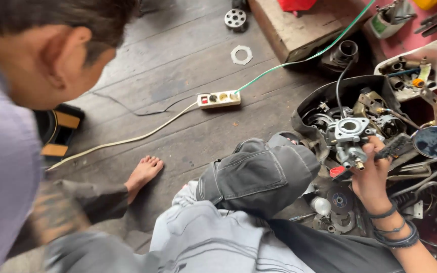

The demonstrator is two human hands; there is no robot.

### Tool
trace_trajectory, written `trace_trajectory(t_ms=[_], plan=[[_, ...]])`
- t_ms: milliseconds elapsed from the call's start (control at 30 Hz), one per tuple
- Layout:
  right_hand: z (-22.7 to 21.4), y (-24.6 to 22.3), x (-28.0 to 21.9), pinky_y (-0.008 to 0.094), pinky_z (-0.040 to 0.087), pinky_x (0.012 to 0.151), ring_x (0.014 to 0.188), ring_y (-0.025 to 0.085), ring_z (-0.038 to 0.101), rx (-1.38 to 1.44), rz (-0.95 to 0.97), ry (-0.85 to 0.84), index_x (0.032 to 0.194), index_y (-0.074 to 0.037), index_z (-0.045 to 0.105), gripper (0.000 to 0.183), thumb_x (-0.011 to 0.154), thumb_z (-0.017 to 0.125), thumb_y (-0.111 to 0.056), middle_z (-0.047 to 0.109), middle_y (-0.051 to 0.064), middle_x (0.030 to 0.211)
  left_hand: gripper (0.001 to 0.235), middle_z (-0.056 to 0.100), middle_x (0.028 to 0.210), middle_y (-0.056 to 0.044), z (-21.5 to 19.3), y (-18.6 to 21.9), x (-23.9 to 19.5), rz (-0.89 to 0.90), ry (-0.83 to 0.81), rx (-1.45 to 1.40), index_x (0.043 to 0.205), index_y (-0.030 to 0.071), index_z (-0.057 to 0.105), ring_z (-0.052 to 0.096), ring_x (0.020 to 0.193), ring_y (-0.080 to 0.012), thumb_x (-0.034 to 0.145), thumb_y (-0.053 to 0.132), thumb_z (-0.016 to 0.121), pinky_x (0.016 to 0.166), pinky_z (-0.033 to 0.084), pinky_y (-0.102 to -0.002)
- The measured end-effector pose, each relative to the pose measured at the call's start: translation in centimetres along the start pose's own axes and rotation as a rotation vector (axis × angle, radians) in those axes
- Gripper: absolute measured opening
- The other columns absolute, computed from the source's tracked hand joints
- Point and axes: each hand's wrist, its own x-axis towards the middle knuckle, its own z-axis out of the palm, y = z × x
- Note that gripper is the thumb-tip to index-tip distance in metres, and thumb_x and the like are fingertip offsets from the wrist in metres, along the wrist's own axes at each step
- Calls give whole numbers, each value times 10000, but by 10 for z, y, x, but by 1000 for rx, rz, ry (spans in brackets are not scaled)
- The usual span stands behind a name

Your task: Disassembling and cleaning the various components of a motorcycle carburetor using a small tool.

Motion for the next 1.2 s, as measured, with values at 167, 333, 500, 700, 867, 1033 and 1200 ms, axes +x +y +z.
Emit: trace_trajectory(t_ms=[167, 333, 500, 700, 867, 1033, 1200], plan=[[-12, -11, -16, 96, 361, 585, 702, -53, 448, -24, -66, -42, 1184, -134, 486, 434, 1041, 613, -524, 518, -101, 910, 657, 57, 1720, -203, -13, -56, -54, -65, 139, 198, 1650, 96, 149, 225, 1623, -376, 1160, 117, 586, 1370, 271, -478], [-6, -20, -38, 95, 271, 465, 598, -71, 374, -32, -41, -39, 1063, -162, 492, 371, 1026, 615, -509, 477, -137, 786, 461, 573, 1388, -183, -127, 168, -109, 203, -660, -362, 1272, 1, 604, 553, 1270, -370, 817, -63, 576, 1095, 423, -458], [-2, -37, -64, 159, 451, 878, 948, 29, 549, -143, -163, -69, 1275, -50, 554, 482, 1013, 645, -444, 607, -19, 1104, 306, 633, 1267, -108, -164, 316, -104, 270, -946, -791, 1124, 84, 666, 633, 1157, -264, 825, 23, 689, 1037, 557, -408], [-7, -70, -94, 232, 540, 756, 895, 147, 662, -539, -444, -115, 1082, -42, 572, 538, 727, 775, -391, 707, 108, 1134, 391, 544, 1422, -99, -224, 454, -79, 294, -1153, -1484, 1269, 103, 616, 587, 1276, -261, 914, 258, 667, 1120, 534, -409], [7, -111, -116, 368, 579, 959, 1067, 295, 707, -819, -560, -147, 1131, 50, 628, 607, 597, 887, -79, 701, 228, 1223, 967, 405, 1647, -55, -257, 483, -93, -11, -1622, -1763, 1586, 161, 348, 517, 1500, -234, 789, 507, 770, 1284, 513, -456], [-8, -89, -108, 331, 559, 811, 937, 265, 716, -919, -655, -137, 1088, 34, 682, 636, 537, 956, -128, 739, 208, 1155, 443, 528, 1504, -98, -238, 468, -58, 115, -1231, -1580, 1356, 116, 543, 562, 1409, -262, 984, 350, 597, 1267, 496, -459], [4, -94, -101, 240, 457, 575, 663, 143, 617, -917, -624, -205, 1065, 30, 704, 589, 558, 926, -173, 739, 204, 1213, 276, 597, 1347, -78, -236, 448, -29, -71, -1074, -1378, 1187, 61, 615, 609, 1178, -207, 925, 146, 604, 1018, 532, -347]])
